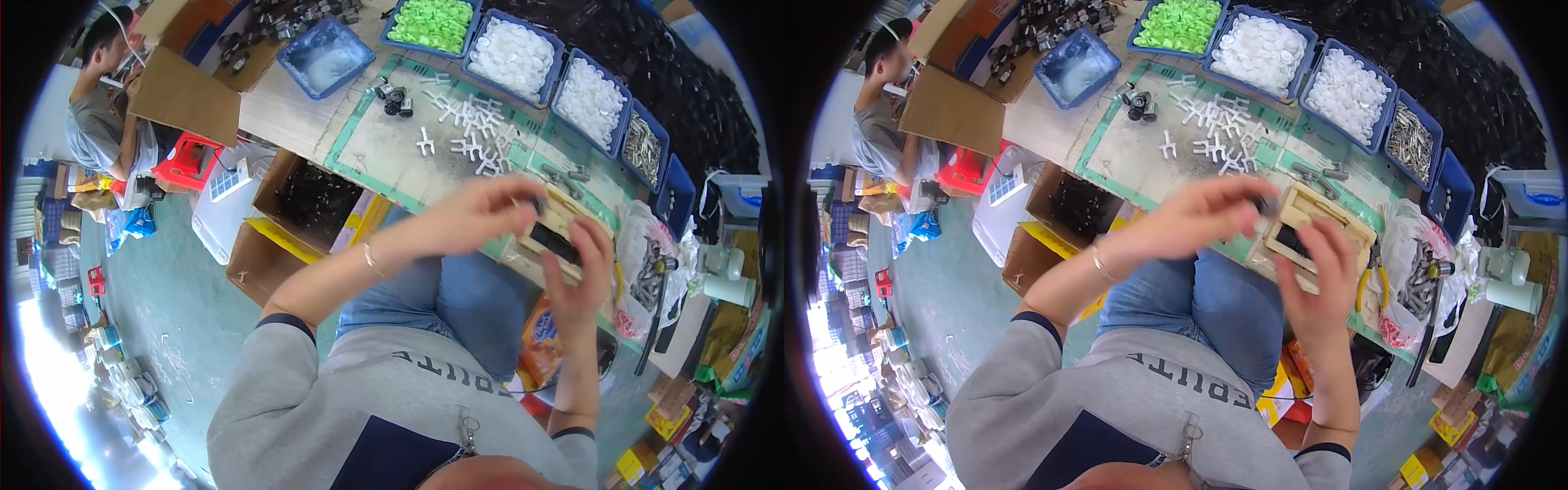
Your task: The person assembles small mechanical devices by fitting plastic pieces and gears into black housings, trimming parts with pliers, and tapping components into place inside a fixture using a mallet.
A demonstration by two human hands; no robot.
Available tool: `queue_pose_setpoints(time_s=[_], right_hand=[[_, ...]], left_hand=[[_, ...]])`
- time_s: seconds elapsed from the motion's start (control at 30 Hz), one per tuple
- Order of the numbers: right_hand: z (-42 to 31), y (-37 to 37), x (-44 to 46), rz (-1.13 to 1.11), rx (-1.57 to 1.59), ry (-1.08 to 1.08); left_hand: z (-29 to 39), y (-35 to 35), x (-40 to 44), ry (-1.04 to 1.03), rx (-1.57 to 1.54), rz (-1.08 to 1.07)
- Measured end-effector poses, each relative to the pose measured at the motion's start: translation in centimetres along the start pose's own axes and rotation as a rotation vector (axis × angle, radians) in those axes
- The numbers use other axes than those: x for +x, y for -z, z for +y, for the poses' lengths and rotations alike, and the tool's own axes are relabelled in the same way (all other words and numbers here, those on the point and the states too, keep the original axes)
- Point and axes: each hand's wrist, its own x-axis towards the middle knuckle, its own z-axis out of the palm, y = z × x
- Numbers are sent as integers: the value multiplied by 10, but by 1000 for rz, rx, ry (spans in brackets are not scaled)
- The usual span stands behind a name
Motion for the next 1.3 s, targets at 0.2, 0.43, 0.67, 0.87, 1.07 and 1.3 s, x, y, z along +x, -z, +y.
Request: queue_pose_setpoints(time_s=[0.2, 0.43, 0.67, 0.87, 1.07, 1.3], right_hand=[[0, 1, -3, -69, 44, 43], [29, -1, -5, -76, 39, -81], [55, -13, -11, -129, 42, -84], [61, -10, -16, -160, 131, -54], [60, -10, -20, -150, -88, 91], [46, 13, -7, -75, -122, 124]], left_hand=[[-22, -14, -3, 175, -227, -169], [-19, -21, -4, 187, 78, 21], [-28, -3, -19, 129, 357, 206], [-18, -15, -15, 87, 511, 203], [-31, -20, -3, -205, 731, 211], [-45, -24, 21, -687, 1368, 59]])
